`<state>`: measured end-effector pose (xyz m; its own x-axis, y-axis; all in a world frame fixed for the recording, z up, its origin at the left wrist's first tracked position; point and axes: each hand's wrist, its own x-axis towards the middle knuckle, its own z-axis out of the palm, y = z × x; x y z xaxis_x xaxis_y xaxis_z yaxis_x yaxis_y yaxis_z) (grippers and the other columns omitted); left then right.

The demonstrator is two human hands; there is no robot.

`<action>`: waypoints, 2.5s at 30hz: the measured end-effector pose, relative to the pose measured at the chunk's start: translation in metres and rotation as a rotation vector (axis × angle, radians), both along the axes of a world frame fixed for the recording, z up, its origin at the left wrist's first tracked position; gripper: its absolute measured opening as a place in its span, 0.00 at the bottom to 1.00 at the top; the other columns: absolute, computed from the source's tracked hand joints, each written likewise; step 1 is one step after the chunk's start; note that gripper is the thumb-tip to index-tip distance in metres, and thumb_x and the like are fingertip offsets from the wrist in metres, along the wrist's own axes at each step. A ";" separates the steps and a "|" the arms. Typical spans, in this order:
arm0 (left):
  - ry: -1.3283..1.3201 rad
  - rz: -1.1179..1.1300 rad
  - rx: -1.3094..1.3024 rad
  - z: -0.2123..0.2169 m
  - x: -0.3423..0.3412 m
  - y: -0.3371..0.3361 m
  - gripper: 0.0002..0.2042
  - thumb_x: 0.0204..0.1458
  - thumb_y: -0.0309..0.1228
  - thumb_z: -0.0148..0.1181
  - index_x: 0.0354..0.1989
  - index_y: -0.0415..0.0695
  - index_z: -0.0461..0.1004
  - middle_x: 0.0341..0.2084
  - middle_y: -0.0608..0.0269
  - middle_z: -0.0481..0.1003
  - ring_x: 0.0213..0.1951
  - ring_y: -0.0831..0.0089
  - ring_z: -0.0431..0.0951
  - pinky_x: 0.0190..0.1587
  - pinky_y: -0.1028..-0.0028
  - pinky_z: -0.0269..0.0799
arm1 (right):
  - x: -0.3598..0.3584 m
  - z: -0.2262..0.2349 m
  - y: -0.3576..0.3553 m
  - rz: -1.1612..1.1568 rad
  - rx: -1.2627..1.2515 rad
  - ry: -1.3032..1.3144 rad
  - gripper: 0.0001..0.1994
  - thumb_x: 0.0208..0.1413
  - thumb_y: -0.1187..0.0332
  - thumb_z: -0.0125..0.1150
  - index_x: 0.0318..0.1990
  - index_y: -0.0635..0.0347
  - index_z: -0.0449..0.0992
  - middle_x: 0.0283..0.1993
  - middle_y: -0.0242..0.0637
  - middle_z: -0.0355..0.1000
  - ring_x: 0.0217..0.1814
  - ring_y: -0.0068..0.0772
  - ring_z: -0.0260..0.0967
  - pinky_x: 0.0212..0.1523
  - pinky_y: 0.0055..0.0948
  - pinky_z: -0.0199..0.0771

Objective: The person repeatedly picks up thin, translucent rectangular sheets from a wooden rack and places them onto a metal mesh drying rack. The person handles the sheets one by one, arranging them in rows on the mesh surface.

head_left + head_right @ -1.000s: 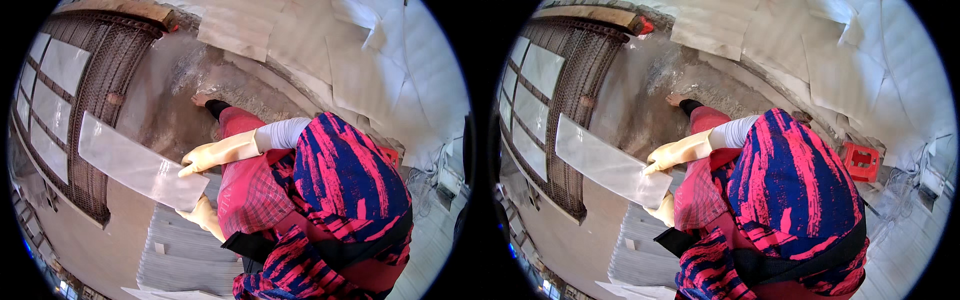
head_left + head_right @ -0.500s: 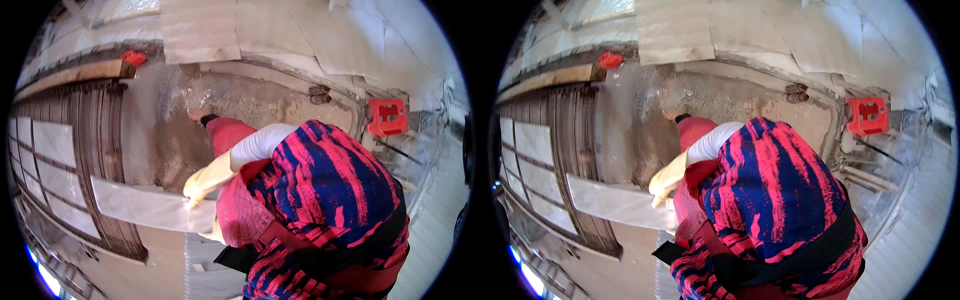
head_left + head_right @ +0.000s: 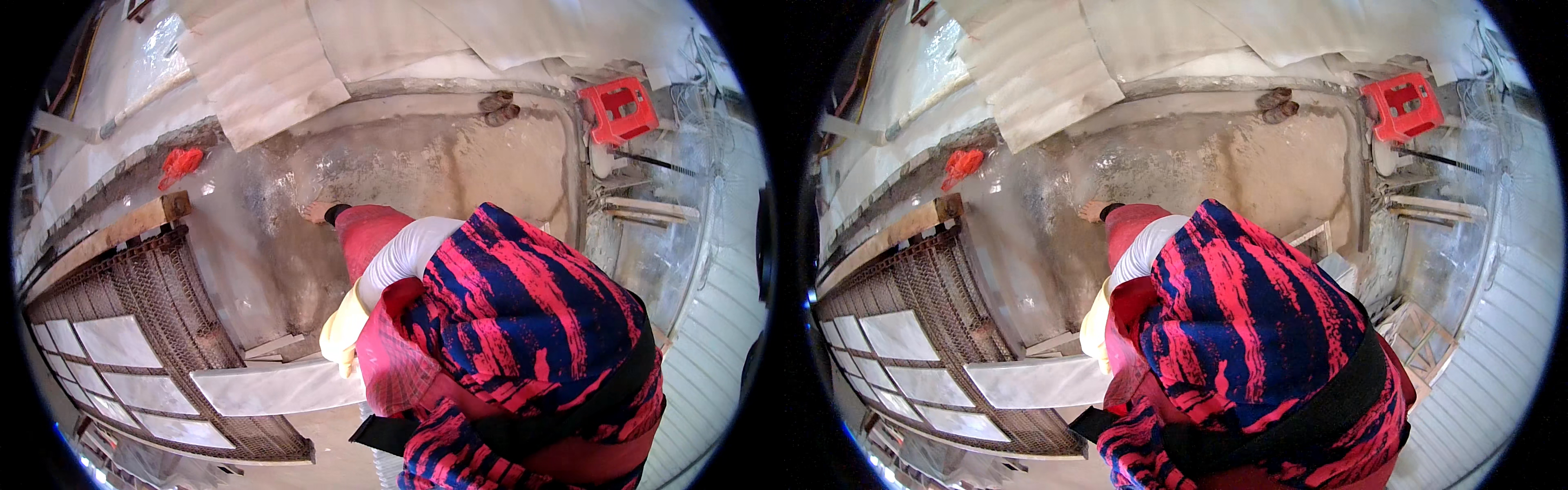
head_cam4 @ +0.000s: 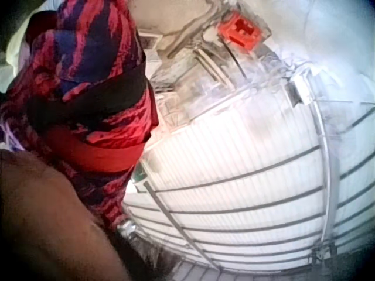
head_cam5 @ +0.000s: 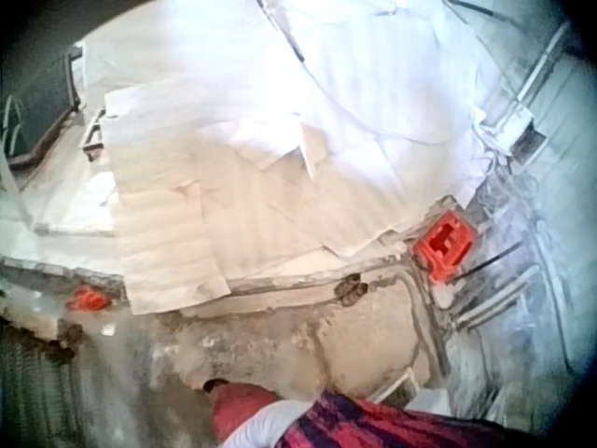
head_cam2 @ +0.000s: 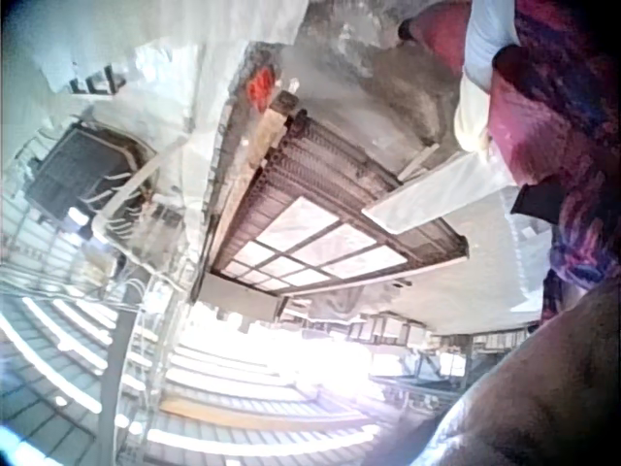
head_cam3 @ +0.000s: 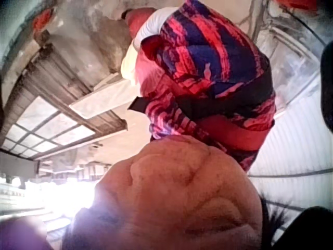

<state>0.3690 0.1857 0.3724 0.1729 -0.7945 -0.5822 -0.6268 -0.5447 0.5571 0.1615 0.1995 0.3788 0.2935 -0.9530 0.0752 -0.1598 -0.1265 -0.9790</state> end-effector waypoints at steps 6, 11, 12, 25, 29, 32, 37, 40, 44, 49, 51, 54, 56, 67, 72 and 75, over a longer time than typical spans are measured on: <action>0.035 -0.037 -0.007 -0.006 -0.003 -0.017 0.49 0.41 0.37 0.79 0.73 0.48 0.55 0.60 0.55 0.72 0.60 0.59 0.73 0.58 0.58 0.77 | -0.003 -0.005 -0.001 -0.098 -0.162 -0.026 0.26 0.59 0.45 0.58 0.43 0.65 0.75 0.44 0.51 0.73 0.50 0.54 0.70 0.53 0.47 0.69; 0.033 -0.084 0.013 -0.011 -0.010 -0.035 0.49 0.41 0.36 0.79 0.73 0.48 0.55 0.60 0.55 0.72 0.60 0.59 0.73 0.57 0.58 0.77 | -0.012 -0.012 -0.004 -0.166 -0.228 -0.031 0.24 0.61 0.48 0.58 0.39 0.66 0.74 0.41 0.51 0.72 0.48 0.54 0.69 0.51 0.47 0.68; 0.041 -0.085 0.016 -0.011 -0.010 -0.035 0.49 0.41 0.36 0.79 0.73 0.48 0.55 0.61 0.55 0.72 0.60 0.59 0.73 0.57 0.58 0.78 | -0.013 -0.012 -0.002 -0.175 -0.239 -0.026 0.23 0.61 0.49 0.58 0.39 0.66 0.74 0.40 0.51 0.72 0.47 0.54 0.69 0.51 0.47 0.68; 0.099 0.001 0.014 -0.004 -0.002 -0.037 0.49 0.42 0.33 0.79 0.73 0.46 0.53 0.61 0.54 0.71 0.60 0.59 0.73 0.56 0.58 0.79 | -0.021 -0.010 0.004 -0.153 -0.415 -0.070 0.20 0.64 0.56 0.57 0.30 0.68 0.72 0.32 0.51 0.70 0.40 0.54 0.67 0.46 0.45 0.66; 0.135 0.103 0.007 0.006 -0.004 -0.029 0.50 0.42 0.32 0.79 0.73 0.46 0.53 0.61 0.54 0.71 0.60 0.59 0.72 0.55 0.58 0.79 | -0.029 0.003 0.011 -0.041 -0.180 -0.120 0.19 0.69 0.56 0.53 0.39 0.67 0.76 0.40 0.48 0.75 0.50 0.45 0.72 0.53 0.41 0.67; 0.153 0.220 -0.006 0.021 0.001 -0.017 0.50 0.42 0.32 0.79 0.73 0.45 0.53 0.61 0.54 0.71 0.60 0.59 0.72 0.55 0.59 0.80 | -0.013 -0.011 0.002 -0.057 -0.288 -0.059 0.22 0.69 0.52 0.53 0.38 0.68 0.74 0.37 0.48 0.72 0.47 0.45 0.70 0.51 0.42 0.67; 0.222 0.413 0.010 0.046 -0.015 -0.010 0.50 0.42 0.31 0.78 0.74 0.45 0.52 0.62 0.53 0.70 0.60 0.59 0.72 0.54 0.59 0.80 | -0.011 0.001 -0.036 0.196 0.429 0.081 0.25 0.67 0.48 0.54 0.36 0.67 0.73 0.33 0.44 0.69 0.40 0.39 0.67 0.45 0.38 0.67; 0.384 0.592 0.017 0.061 -0.022 -0.004 0.50 0.43 0.30 0.78 0.74 0.44 0.52 0.62 0.53 0.70 0.60 0.59 0.72 0.54 0.59 0.80 | -0.014 0.013 -0.044 0.196 0.559 0.171 0.26 0.65 0.44 0.52 0.42 0.65 0.75 0.40 0.45 0.71 0.45 0.43 0.69 0.49 0.41 0.68; 0.620 0.514 -0.029 0.037 0.001 -0.012 0.45 0.46 0.32 0.74 0.73 0.48 0.53 0.64 0.53 0.68 0.59 0.58 0.72 0.52 0.56 0.80 | -0.033 0.015 -0.029 0.126 0.628 0.286 0.33 0.63 0.37 0.48 0.54 0.61 0.77 0.54 0.49 0.75 0.58 0.50 0.72 0.58 0.47 0.70; 0.298 0.383 -0.105 0.058 -0.027 -0.006 0.22 0.58 0.35 0.60 0.61 0.41 0.72 0.58 0.54 0.75 0.55 0.56 0.77 0.56 0.55 0.77 | -0.109 -0.066 0.028 -0.351 0.621 0.656 0.28 0.60 0.42 0.50 0.50 0.57 0.82 0.51 0.48 0.79 0.55 0.52 0.76 0.56 0.48 0.74; 0.206 0.401 -0.058 0.077 -0.044 -0.003 0.23 0.57 0.32 0.62 0.61 0.40 0.71 0.56 0.56 0.76 0.55 0.59 0.78 0.57 0.60 0.77 | -0.157 -0.092 0.061 -0.477 0.739 0.794 0.27 0.59 0.43 0.51 0.47 0.57 0.83 0.47 0.49 0.80 0.53 0.54 0.77 0.54 0.50 0.75; -0.019 0.204 -0.047 0.083 -0.051 -0.007 0.31 0.49 0.31 0.69 0.64 0.40 0.67 0.55 0.56 0.76 0.54 0.62 0.77 0.53 0.61 0.77 | -0.201 -0.132 0.134 -0.608 0.977 0.840 0.30 0.58 0.41 0.52 0.47 0.61 0.83 0.50 0.52 0.79 0.55 0.53 0.77 0.55 0.49 0.75; -0.185 0.072 -0.060 0.058 -0.026 -0.009 0.37 0.43 0.29 0.74 0.65 0.40 0.66 0.55 0.57 0.76 0.53 0.65 0.76 0.50 0.62 0.78 | -0.208 -0.138 0.179 -0.604 1.160 0.786 0.31 0.59 0.40 0.52 0.50 0.62 0.82 0.54 0.53 0.78 0.58 0.55 0.75 0.59 0.48 0.73; 0.152 0.281 -0.066 -0.027 0.037 -0.033 0.26 0.51 0.17 0.62 0.62 0.34 0.68 0.55 0.52 0.75 0.50 0.63 0.76 0.43 0.58 0.81 | -0.213 -0.159 0.298 -0.657 1.368 0.393 0.27 0.63 0.47 0.56 0.52 0.63 0.81 0.54 0.51 0.78 0.58 0.49 0.76 0.59 0.44 0.73; 0.112 0.308 -0.066 -0.022 0.022 -0.027 0.26 0.51 0.17 0.62 0.61 0.34 0.68 0.55 0.52 0.75 0.50 0.63 0.76 0.43 0.58 0.81 | -0.250 -0.135 0.303 -0.541 1.185 0.289 0.26 0.63 0.49 0.57 0.53 0.64 0.80 0.55 0.49 0.79 0.58 0.44 0.76 0.59 0.42 0.73; 0.096 0.299 -0.068 -0.016 0.008 -0.029 0.26 0.51 0.17 0.62 0.61 0.33 0.68 0.55 0.52 0.75 0.50 0.63 0.76 0.43 0.58 0.81 | -0.272 -0.113 0.304 -0.487 1.076 0.230 0.25 0.63 0.50 0.58 0.54 0.64 0.80 0.55 0.47 0.79 0.57 0.42 0.76 0.59 0.40 0.73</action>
<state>0.3773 0.1563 0.3564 0.3510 -0.7545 -0.5545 -0.3877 -0.6562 0.6474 -0.1103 0.5034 0.2659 -0.2123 -0.5101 -0.8335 -0.1483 0.8599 -0.4885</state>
